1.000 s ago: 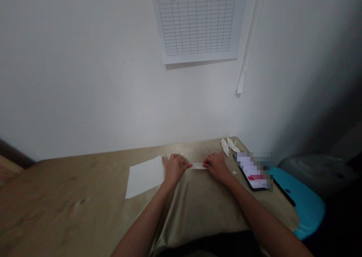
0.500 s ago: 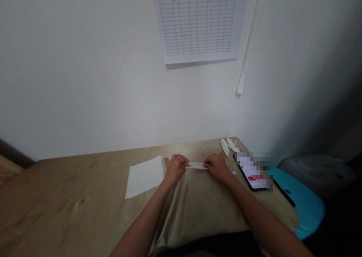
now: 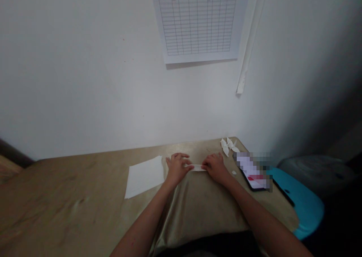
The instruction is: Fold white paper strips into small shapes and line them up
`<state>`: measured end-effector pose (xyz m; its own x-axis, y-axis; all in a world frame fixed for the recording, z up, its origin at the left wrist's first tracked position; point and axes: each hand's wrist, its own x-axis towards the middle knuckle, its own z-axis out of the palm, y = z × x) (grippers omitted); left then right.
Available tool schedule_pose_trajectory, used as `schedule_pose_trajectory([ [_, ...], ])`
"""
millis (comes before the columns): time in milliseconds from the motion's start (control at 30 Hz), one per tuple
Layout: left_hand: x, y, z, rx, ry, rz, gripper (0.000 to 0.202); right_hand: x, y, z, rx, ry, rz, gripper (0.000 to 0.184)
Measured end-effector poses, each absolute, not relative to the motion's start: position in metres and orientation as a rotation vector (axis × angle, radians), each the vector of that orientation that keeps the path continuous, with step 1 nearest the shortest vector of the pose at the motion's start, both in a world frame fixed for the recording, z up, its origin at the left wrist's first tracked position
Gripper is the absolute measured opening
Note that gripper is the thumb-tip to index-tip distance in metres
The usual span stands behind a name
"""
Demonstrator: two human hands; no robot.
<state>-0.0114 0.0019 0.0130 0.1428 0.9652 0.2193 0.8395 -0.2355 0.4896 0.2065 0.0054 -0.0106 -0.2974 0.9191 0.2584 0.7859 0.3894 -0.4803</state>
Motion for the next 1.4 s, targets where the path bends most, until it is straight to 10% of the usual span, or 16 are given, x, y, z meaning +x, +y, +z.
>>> schedule_pose_trajectory([
  [1200,-0.013,-0.002,0.015,2.238,1.801,0.877,0.035,0.207,0.006,-0.01,-1.471,-2.178,0.299,0.011],
  [1400,-0.003,-0.003,0.003,2.354,1.682,0.748,0.009,0.2,0.002,-0.008,-1.387,-2.215,0.271,0.012],
])
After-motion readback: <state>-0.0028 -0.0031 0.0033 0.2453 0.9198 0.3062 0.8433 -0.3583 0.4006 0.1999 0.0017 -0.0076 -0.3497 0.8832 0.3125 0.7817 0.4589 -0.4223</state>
